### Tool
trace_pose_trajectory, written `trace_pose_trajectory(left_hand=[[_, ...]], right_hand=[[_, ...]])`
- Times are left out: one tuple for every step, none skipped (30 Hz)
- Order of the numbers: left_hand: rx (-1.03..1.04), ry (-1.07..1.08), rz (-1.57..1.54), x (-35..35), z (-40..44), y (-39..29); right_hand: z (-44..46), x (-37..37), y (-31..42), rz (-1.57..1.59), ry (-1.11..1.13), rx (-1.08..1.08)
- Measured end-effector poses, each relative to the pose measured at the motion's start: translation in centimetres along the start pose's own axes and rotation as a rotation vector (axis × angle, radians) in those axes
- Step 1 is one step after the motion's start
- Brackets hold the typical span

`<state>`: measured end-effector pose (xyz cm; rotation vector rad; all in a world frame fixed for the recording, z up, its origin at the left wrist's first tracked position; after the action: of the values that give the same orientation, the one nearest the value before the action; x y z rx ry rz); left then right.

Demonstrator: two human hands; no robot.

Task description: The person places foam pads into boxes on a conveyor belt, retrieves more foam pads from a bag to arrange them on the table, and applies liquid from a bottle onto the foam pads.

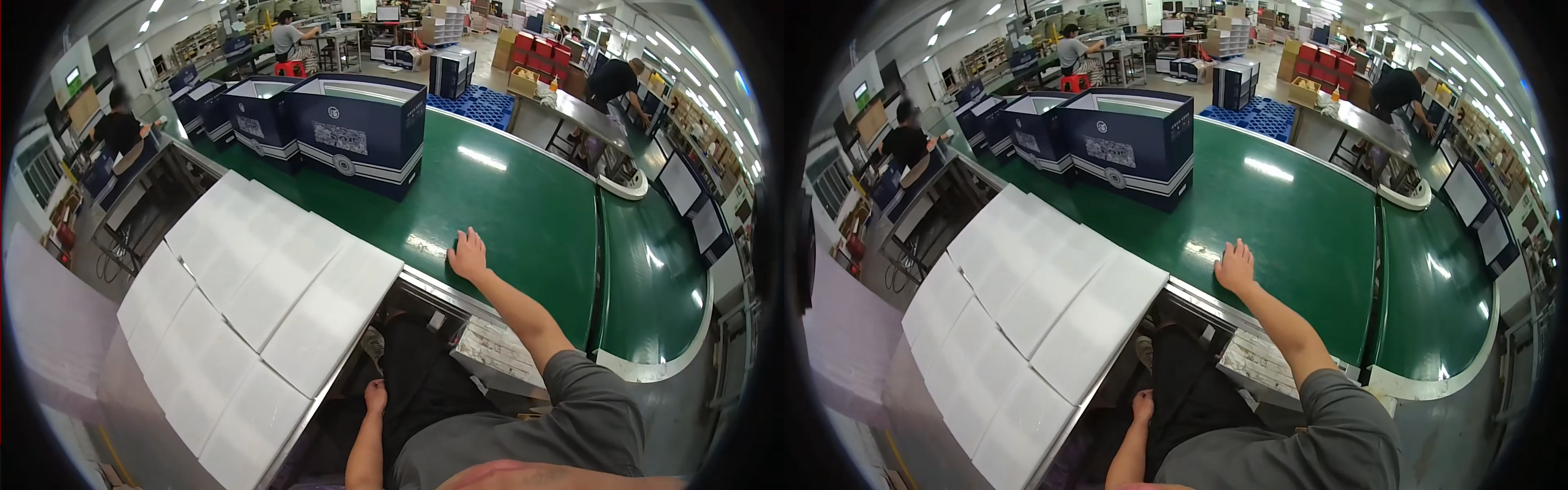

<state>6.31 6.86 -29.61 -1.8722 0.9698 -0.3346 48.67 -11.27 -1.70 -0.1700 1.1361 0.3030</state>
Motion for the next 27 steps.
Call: trace_pose_trajectory(left_hand=[[-0.003, -0.007, 0.000, 0.0, -0.7, 0.4], [-0.006, -0.003, -0.004, 0.2, -0.8, 0.6], [-0.007, 0.000, -0.012, 0.5, -0.6, 0.7], [-0.009, 0.002, -0.017, 0.6, -0.4, 1.0], [-0.013, 0.003, -0.018, 0.5, -0.2, 1.3], [-0.019, 0.004, -0.017, 0.4, -0.3, 1.5], [-0.025, 0.004, -0.012, 0.2, -0.4, 1.7], [-0.034, 0.005, 0.000, 0.1, -0.6, 2.0], [-0.042, 0.007, 0.013, 0.0, -0.7, 2.0], [-0.049, 0.008, 0.025, -0.1, -0.7, 2.0], [-0.056, 0.010, 0.036, -0.3, -0.9, 2.0], [-0.060, 0.010, 0.039, -0.4, -1.0, 2.0], [-0.064, 0.009, 0.047, -0.7, -1.2, 2.1], [-0.066, 0.008, 0.052, -0.8, -1.3, 2.1], [-0.068, 0.007, 0.054, -0.8, -1.4, 1.9], [-0.070, 0.004, 0.053, -0.7, -1.4, 1.8], [-0.073, 0.002, 0.044, -0.6, -1.5, 1.8], [-0.074, 0.002, 0.036, -0.4, -1.6, 1.7], [-0.077, 0.001, 0.029, -0.3, -1.7, 1.7], [-0.079, 0.000, 0.024, -0.3, -1.9, 1.8], [-0.080, -0.002, 0.021, -0.2, -1.9, 1.9], [-0.084, -0.010, 0.017, -0.2, -2.1, 2.1], [-0.082, -0.012, 0.033, -0.1, -2.1, 2.2], [-0.080, -0.012, 0.051, -0.1, -2.1, 2.5], [-0.078, -0.012, 0.071, -0.3, -2.0, 2.7], [-0.072, -0.013, 0.091, -0.4, -1.7, 2.7], [-0.070, -0.016, 0.093, -0.6, -1.6, 2.4]], right_hand=[[-1.2, -1.1, 0.5, 0.051, -0.025, -0.025], [-2.5, -2.5, 1.0, 0.050, -0.079, -0.057], [-3.7, -4.2, 1.7, 0.051, -0.136, -0.089], [-4.7, -4.9, 1.8, 0.050, -0.136, -0.090], [-5.9, -5.7, 2.1, 0.061, -0.153, -0.106], [-6.7, -6.1, 2.4, 0.074, -0.166, -0.122], [-7.1, -6.3, 2.5, 0.074, -0.159, -0.119], [-7.7, -6.7, 2.7, 0.069, -0.177, -0.124], [-8.3, -6.9, 2.8, 0.062, -0.196, -0.127], [-8.8, -7.2, 3.0, 0.055, -0.216, -0.131], [-9.2, -7.4, 3.1, 0.048, -0.236, -0.135], [-9.4, -7.5, 3.2, 0.048, -0.231, -0.134], [-9.7, -7.5, 3.3, 0.033, -0.227, -0.122], [-9.8, -7.6, 3.3, 0.018, -0.224, -0.112], [-9.8, -7.7, 3.3, 0.002, -0.224, -0.105], [-9.7, -7.9, 3.3, -0.014, -0.225, -0.102], [-9.6, -8.1, 3.3, -0.016, -0.225, -0.110], [-9.5, -8.0, 3.0, -0.030, -0.205, -0.087], [-9.5, -7.9, 2.7, -0.044, -0.184, -0.063], [-9.6, -7.8, 2.4, -0.056, -0.163, -0.038], [-9.6, -7.7, 2.1, -0.068, -0.143, -0.011], [-9.7, -7.7, 2.2, -0.063, -0.140, -0.018], [-9.8, -7.7, 2.1, -0.066, -0.128, -0.027], [-9.9, -7.6, 1.9, -0.069, -0.115, -0.033], [-9.9, -7.6, 1.8, -0.071, -0.102, -0.036], [-9.8, -7.4, 1.8, -0.072, -0.091, -0.039], [-9.7, -7.3, 1.9, -0.068, -0.093, -0.038]])
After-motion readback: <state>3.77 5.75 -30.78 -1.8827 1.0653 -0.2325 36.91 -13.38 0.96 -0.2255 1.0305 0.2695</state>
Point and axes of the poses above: each hand's wrist, its own z-axis towards the middle knuckle, its own x-axis out of the palm, y = z × x, the point moved 10 cm from there along z, towards the middle knuckle, and after that the axes turned 10 degrees about -z, right-handed, at the moved point
